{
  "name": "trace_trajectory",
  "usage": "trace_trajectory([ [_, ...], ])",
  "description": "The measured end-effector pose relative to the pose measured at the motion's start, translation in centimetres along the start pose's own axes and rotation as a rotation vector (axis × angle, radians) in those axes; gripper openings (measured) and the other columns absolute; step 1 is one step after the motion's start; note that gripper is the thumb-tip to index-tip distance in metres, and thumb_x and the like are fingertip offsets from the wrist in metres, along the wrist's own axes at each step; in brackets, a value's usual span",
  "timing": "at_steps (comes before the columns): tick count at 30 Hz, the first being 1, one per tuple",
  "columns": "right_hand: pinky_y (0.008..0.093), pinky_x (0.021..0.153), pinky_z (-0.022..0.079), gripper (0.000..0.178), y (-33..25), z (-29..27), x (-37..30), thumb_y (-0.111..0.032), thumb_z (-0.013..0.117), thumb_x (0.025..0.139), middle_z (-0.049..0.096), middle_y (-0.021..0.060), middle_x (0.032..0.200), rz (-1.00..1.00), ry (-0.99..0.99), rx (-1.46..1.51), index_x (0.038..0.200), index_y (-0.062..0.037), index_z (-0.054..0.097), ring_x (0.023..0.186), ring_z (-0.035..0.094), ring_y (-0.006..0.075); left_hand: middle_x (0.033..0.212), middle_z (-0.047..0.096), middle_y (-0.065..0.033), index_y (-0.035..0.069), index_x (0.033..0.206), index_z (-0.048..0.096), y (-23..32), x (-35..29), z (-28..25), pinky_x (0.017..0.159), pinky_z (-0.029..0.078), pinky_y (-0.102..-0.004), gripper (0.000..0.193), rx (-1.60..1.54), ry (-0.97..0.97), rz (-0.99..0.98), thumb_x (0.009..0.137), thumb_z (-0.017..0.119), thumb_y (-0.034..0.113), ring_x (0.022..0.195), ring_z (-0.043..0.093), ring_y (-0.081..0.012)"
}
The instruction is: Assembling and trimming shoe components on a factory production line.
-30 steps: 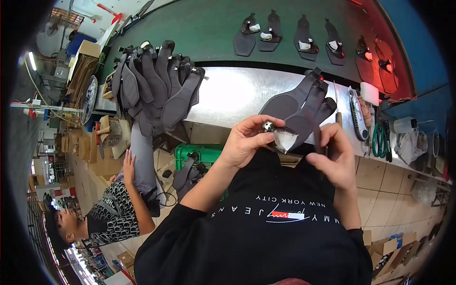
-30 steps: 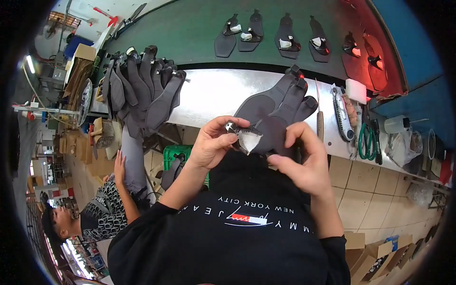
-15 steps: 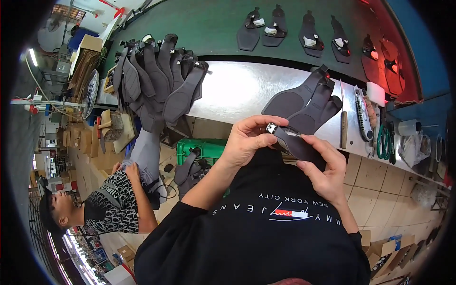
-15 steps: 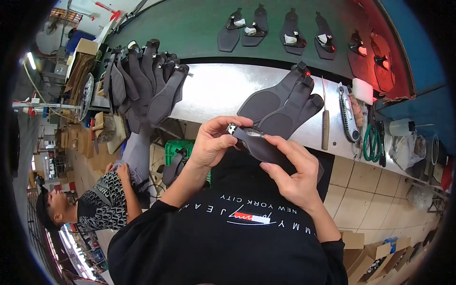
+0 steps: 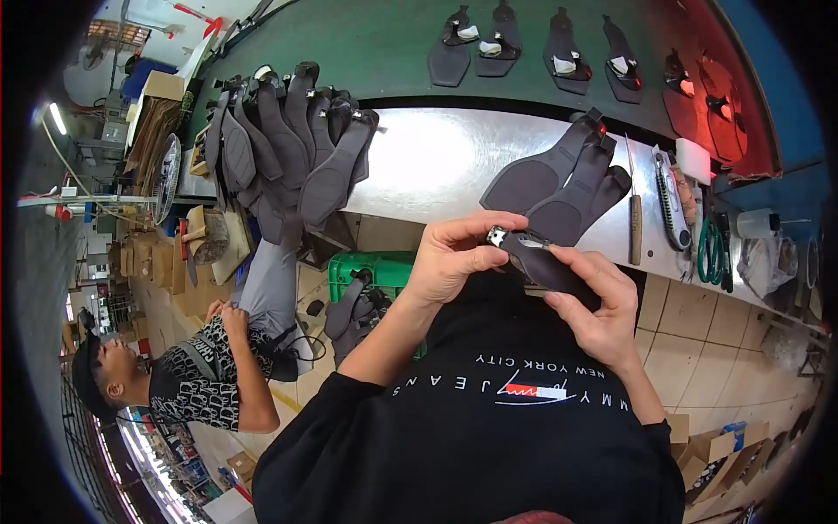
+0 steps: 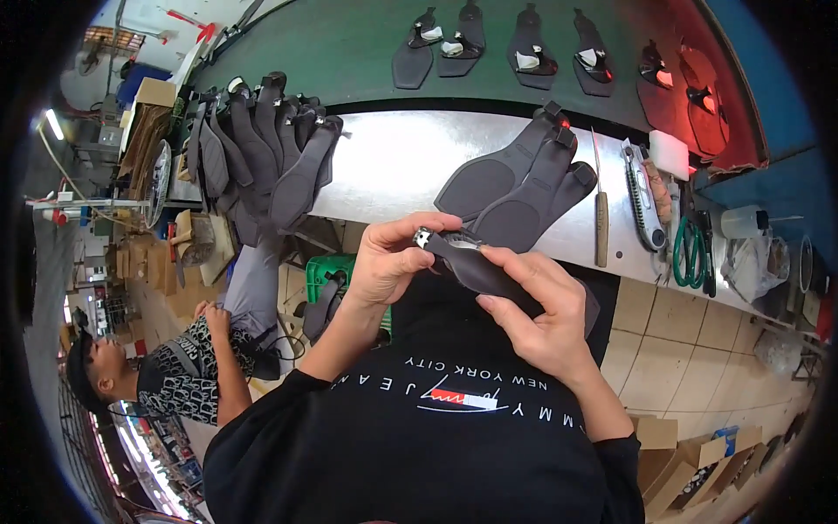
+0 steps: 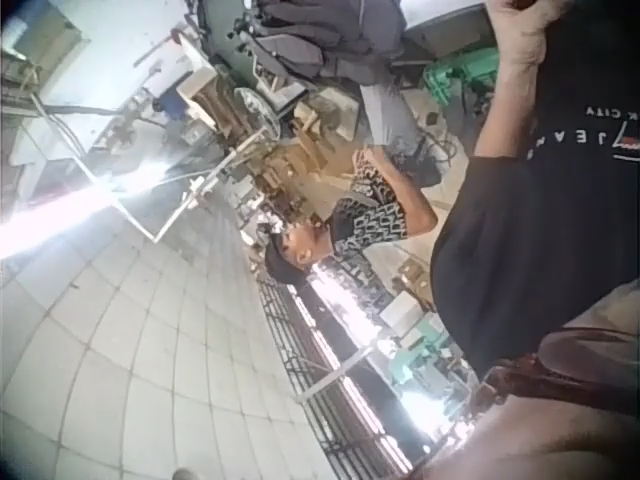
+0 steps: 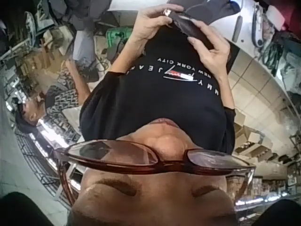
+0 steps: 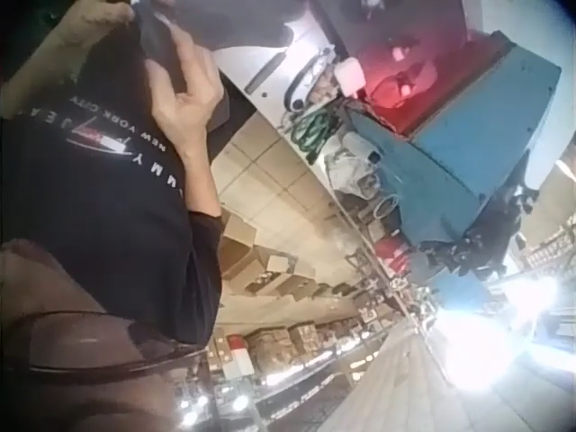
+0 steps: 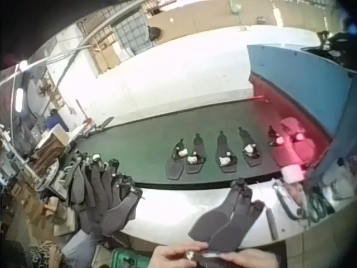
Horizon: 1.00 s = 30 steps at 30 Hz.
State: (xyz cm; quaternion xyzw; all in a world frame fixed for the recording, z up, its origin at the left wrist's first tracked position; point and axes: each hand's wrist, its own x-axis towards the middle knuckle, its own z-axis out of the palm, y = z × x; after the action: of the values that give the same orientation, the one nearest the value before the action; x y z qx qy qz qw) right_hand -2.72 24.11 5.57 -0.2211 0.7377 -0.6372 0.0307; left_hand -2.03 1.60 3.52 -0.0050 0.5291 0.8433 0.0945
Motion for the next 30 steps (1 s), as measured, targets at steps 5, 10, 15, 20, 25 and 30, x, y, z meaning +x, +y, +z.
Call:
trace_trajectory([
  [5, 0.0289, 0.067, 0.048, 0.044, 0.1, -0.1, 0.1, 0.001, 0.072, 0.069, 0.064, 0.0122, 0.085, -0.033, 0.003, -0.054, 0.112, -0.0007, 0.065, 0.073, 0.062, 0.0222, 0.117, 0.064, -0.0151, -0.002, 0.111, 0.068, -0.1, -0.1, -0.3, 0.079, 0.055, -0.0253, 0.036, 0.117, -0.027, 0.041, 0.076, 0.067, -0.009, 0.098, 0.064, -0.0174],
  [10, 0.0330, 0.065, 0.048, 0.044, -0.4, -0.3, 0.7, 0.000, 0.073, 0.067, 0.064, 0.0131, 0.084, -0.113, -0.034, -0.148, 0.110, -0.0018, 0.065, 0.073, 0.062, 0.0274, 0.120, 0.061, -0.0193, -0.002, 0.113, 0.067, 0.1, 0.0, -0.7, 0.081, 0.055, -0.0257, 0.037, 0.276, -0.180, 0.175, 0.077, 0.064, -0.011, 0.103, 0.063, -0.0209],
  [15, 0.0347, 0.064, 0.048, 0.044, -0.4, -0.1, 0.5, -0.001, 0.074, 0.066, 0.063, 0.0128, 0.083, -0.118, -0.038, -0.171, 0.110, -0.0028, 0.065, 0.073, 0.062, 0.0287, 0.133, 0.052, -0.0238, -0.003, 0.117, 0.065, -0.3, 0.1, -1.4, 0.091, 0.049, -0.0300, 0.041, 0.300, -0.290, 0.238, 0.077, 0.059, -0.011, 0.115, 0.058, -0.0258],
  [20, 0.0359, 0.063, 0.048, 0.044, -0.2, 0.0, 0.4, -0.002, 0.074, 0.066, 0.063, 0.0123, 0.083, -0.130, -0.014, -0.203, 0.109, -0.0030, 0.065, 0.071, 0.061, 0.0289, 0.137, 0.049, -0.0247, -0.002, 0.118, 0.064, -0.2, 0.1, -1.3, 0.098, 0.044, -0.0323, 0.043, 0.279, -0.281, 0.207, 0.077, 0.057, -0.012, 0.122, 0.054, -0.0273],
  [25, 0.0368, 0.062, 0.047, 0.043, 0.2, 0.0, 0.3, -0.003, 0.073, 0.067, 0.061, 0.0118, 0.082, -0.176, -0.014, -0.250, 0.108, -0.0024, 0.065, 0.070, 0.060, 0.0297, 0.137, 0.049, -0.0248, -0.002, 0.117, 0.065, -0.3, 0.2, -1.1, 0.097, 0.044, -0.0317, 0.043, 0.308, -0.292, 0.189, 0.076, 0.056, -0.012, 0.122, 0.053, -0.0267],
  [30, 0.0372, 0.062, 0.047, 0.042, 0.1, 0.2, 0.3, -0.004, 0.072, 0.068, 0.060, 0.0112, 0.082, -0.185, -0.032, -0.326, 0.109, -0.0020, 0.064, 0.071, 0.059, 0.0304, 0.136, 0.050, -0.0233, -0.002, 0.118, 0.064, -0.1, 0.0, -0.7, 0.092, 0.049, -0.0299, 0.041, 0.420, -0.300, 0.179, 0.079, 0.055, -0.013, 0.116, 0.057, -0.0239],
])
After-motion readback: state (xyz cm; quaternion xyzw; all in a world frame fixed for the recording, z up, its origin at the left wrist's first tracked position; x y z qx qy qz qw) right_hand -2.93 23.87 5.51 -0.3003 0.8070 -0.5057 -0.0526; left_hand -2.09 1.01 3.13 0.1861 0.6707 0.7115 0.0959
